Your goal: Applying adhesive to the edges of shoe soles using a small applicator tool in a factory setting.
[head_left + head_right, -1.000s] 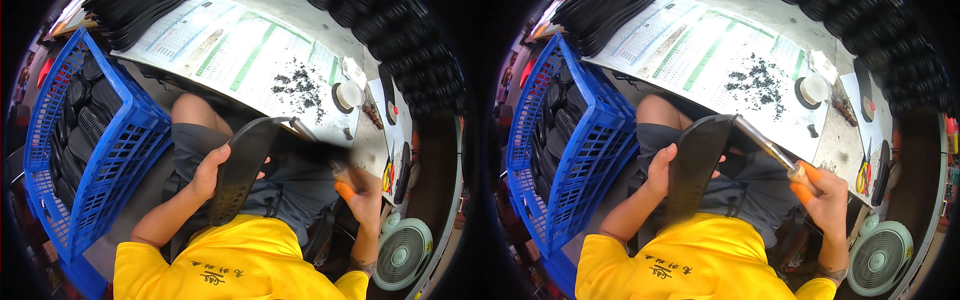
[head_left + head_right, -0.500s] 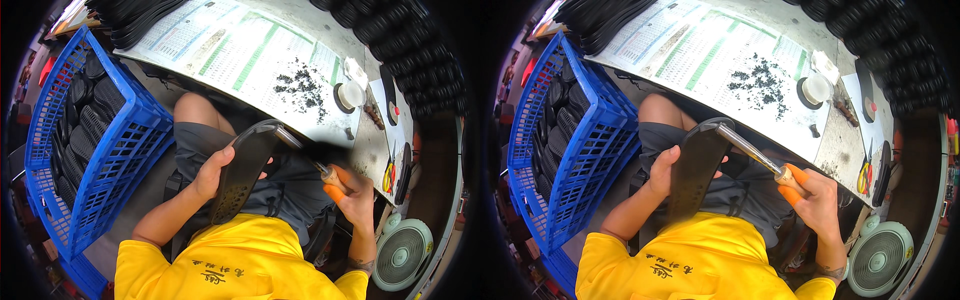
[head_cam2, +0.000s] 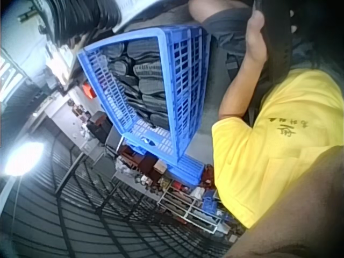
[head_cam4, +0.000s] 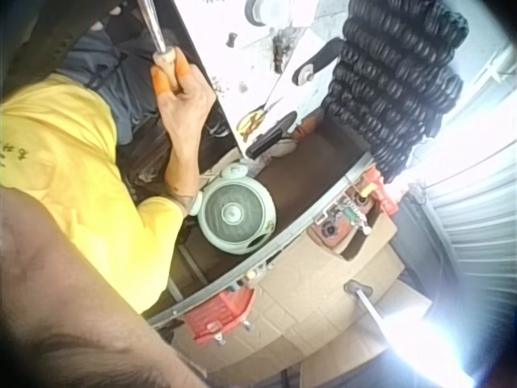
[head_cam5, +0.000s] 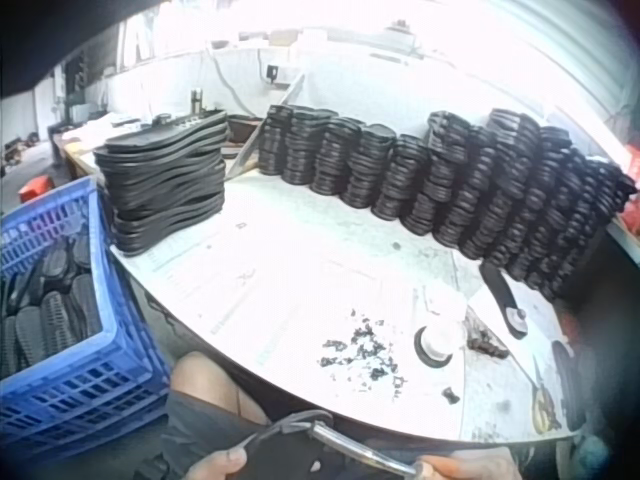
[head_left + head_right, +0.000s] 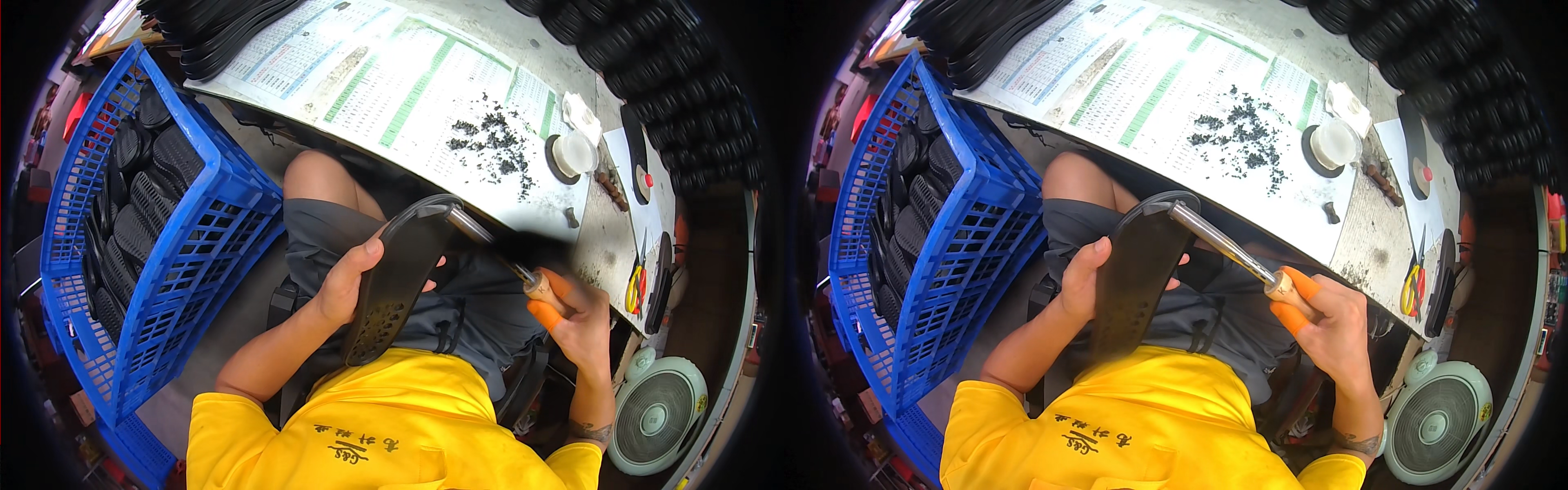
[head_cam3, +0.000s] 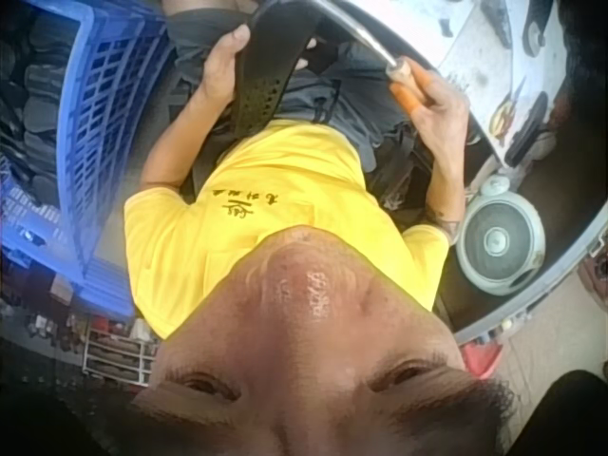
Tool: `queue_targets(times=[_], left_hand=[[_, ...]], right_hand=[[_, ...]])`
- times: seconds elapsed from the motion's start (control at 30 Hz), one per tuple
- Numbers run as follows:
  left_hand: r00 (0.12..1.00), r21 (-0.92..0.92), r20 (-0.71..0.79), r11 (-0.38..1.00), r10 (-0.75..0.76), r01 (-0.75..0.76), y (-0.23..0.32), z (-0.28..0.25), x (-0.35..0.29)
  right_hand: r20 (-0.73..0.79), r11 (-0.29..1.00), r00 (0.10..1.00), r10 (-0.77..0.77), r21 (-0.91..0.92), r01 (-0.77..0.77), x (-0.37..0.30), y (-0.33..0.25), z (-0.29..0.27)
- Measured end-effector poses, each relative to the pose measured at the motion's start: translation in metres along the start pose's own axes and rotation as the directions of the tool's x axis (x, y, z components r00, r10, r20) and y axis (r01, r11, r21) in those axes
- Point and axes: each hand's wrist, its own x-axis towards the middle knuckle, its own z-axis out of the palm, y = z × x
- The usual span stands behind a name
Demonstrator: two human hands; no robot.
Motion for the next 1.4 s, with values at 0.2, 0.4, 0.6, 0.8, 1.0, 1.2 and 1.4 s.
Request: queue_targets(times=[0.2, 0.4, 0.6, 0.8, 1.0, 1.2, 1.4], left_hand=[[1.0, -0.004, 0.01, 1.0, 0.001, -0.001, 0.0, 0.0, 0.0], [1.0, -0.05, 0.025, 0.999, -0.012, 0.013, 0.001, 0.002, -0.001], [0.998, -0.083, 0.055, 0.996, -0.013, 0.017, 0.001, 0.002, -0.002], [0.998, -0.084, 0.066, 0.996, -0.025, 0.031, 0.002, 0.002, -0.001], [0.998, -0.097, 0.063, 0.995, -0.027, 0.033, 0.001, 0.002, -0.002], [0.998, -0.083, 0.062, 0.996, -0.019, 0.024, 0.0, 0.003, -0.002], [0.997, -0.088, 0.075, 0.996, -0.021, 0.027, 0.002, 0.004, -0.001]], right_hand=[[-0.005, 0.999, 1.0, 0.016, 0.031, -0.016, -0.001, 0.002, 0.003], [-0.037, 0.999, 0.999, 0.004, 0.043, -0.003, -0.002, 0.004, 0.003], [0.1, 0.998, 0.993, 0.056, 0.01, -0.057, -0.002, -0.001, -0.001], [0.079, 0.998, 0.995, 0.059, -0.037, -0.056, 0.001, -0.005, 0.001], [0.083, 0.998, 0.994, 0.064, -0.033, -0.062, 0.002, -0.007, 0.001], [0.046, 0.999, 0.998, 0.039, 0.026, -0.041, -0.003, 0.002, 0.002], [0.098, 0.997, 0.993, 0.071, -0.021, -0.069, -0.001, -0.003, 0.003]])
